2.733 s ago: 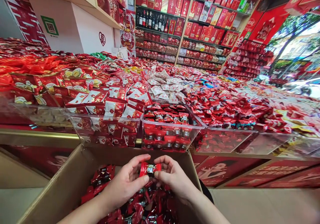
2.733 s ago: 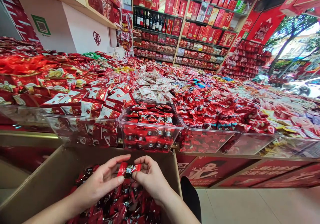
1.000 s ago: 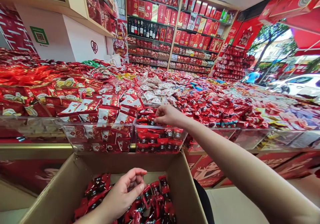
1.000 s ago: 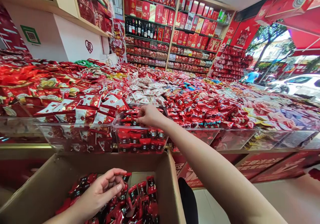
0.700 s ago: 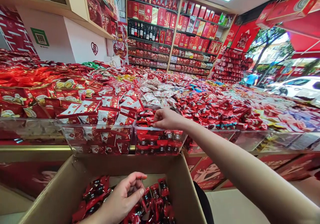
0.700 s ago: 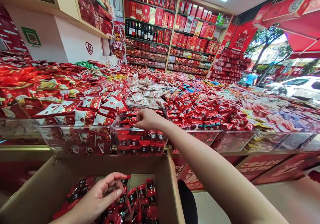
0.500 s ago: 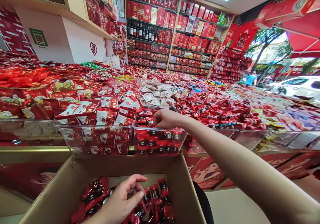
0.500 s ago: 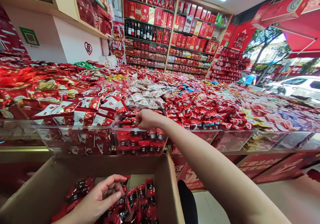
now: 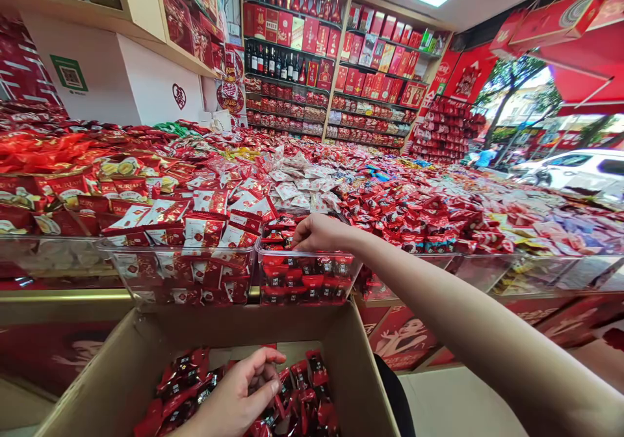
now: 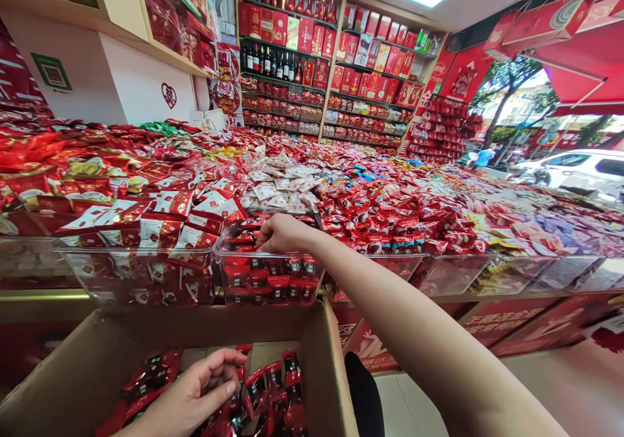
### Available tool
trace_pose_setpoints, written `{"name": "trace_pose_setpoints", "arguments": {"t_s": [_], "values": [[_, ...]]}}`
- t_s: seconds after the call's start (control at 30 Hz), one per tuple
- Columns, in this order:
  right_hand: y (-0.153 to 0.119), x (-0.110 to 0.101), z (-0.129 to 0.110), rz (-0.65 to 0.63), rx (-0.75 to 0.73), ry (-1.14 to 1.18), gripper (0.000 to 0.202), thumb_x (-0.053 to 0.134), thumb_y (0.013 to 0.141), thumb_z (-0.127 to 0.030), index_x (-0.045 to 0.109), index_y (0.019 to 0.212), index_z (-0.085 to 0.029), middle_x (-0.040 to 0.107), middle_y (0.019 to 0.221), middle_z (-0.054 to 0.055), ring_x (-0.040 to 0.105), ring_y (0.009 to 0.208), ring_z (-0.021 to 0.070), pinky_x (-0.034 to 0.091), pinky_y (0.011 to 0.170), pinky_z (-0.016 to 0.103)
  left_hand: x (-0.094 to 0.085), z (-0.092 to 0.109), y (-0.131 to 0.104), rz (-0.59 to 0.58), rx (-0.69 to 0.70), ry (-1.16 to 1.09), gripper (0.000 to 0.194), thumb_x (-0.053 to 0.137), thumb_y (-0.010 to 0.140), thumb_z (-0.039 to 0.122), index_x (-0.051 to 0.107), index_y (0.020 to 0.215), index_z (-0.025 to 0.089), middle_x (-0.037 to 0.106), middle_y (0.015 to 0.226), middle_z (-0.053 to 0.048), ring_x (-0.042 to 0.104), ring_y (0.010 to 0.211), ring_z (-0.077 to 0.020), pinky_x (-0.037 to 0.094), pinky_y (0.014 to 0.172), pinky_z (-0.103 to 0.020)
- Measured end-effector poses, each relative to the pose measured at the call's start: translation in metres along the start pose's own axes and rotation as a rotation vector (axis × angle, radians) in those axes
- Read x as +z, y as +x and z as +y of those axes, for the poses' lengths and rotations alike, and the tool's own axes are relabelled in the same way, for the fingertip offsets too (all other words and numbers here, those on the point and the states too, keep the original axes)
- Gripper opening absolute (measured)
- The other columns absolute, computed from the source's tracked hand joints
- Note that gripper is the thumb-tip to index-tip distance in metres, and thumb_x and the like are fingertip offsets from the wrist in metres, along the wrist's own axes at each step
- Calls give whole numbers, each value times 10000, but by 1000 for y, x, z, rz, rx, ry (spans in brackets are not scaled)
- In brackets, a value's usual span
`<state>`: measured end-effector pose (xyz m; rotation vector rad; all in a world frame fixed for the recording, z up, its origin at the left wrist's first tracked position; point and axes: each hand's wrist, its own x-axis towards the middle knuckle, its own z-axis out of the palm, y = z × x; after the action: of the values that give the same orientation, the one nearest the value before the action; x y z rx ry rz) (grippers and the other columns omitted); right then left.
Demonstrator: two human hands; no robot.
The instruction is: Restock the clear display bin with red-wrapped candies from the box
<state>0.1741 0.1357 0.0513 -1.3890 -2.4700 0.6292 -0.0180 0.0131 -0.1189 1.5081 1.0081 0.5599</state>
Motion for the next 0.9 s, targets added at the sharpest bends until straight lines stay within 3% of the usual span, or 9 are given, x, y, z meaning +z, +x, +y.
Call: {"name": "trace_pose_setpoints", "arguments": {"t_s": [0.1, 0.27, 0.4, 0.5, 0.67, 0.9], "values": [[1, 1, 1, 30, 24, 9, 189, 595, 590, -236, 660, 740, -141, 637, 658, 0, 529, 598, 88, 366, 511, 156, 0, -1, -1, -4, 2, 5, 235, 472, 725, 246, 495, 954, 197, 463, 658, 51, 438, 615, -118, 348, 594, -235], [3, 2, 2, -44, 47, -61, 184, 635, 547, -269, 664, 680, -144, 636, 622, 4, 532, 603, 106, 360, 499, 168, 0, -1, -2, -18, -20, 19, 231, 463, 730, 242, 490, 956, 200, 477, 664, 49, 451, 638, -126, 351, 616, -242], [3, 3, 0, 5, 63, -39, 166, 612, 580, -254, 659, 693, -141, 638, 639, 0, 534, 606, 92, 359, 511, 156, 2, -3, -1, -34, -29, 28, 227, 469, 715, 218, 497, 939, 197, 494, 655, 49, 465, 642, -129, 362, 628, -243], [3, 1, 0, -65, 49, -55, 203, 635, 558, -286, 659, 706, -149, 641, 653, -4, 537, 623, 99, 355, 510, 161, 4, -5, -1, -36, -37, 34, 211, 472, 704, 207, 507, 911, 194, 500, 637, 53, 468, 624, -125, 367, 611, -233], [4, -7, -4, -167, 53, -189, 297, 660, 511, -307, 650, 771, -164, 644, 695, 2, 539, 620, 110, 347, 486, 171, 5, -4, -2, -61, -55, 38, 200, 480, 681, 189, 524, 876, 190, 541, 638, 48, 498, 635, -127, 380, 606, -222], [-2, -13, -9, -175, 70, -421, 177, 578, 572, -233, 657, 711, -157, 635, 682, 30, 524, 597, 120, 329, 472, 192, 6, -1, -3, -83, -66, 38, 191, 475, 678, 176, 531, 860, 187, 540, 619, 55, 494, 602, -119, 383, 573, -216]]}}
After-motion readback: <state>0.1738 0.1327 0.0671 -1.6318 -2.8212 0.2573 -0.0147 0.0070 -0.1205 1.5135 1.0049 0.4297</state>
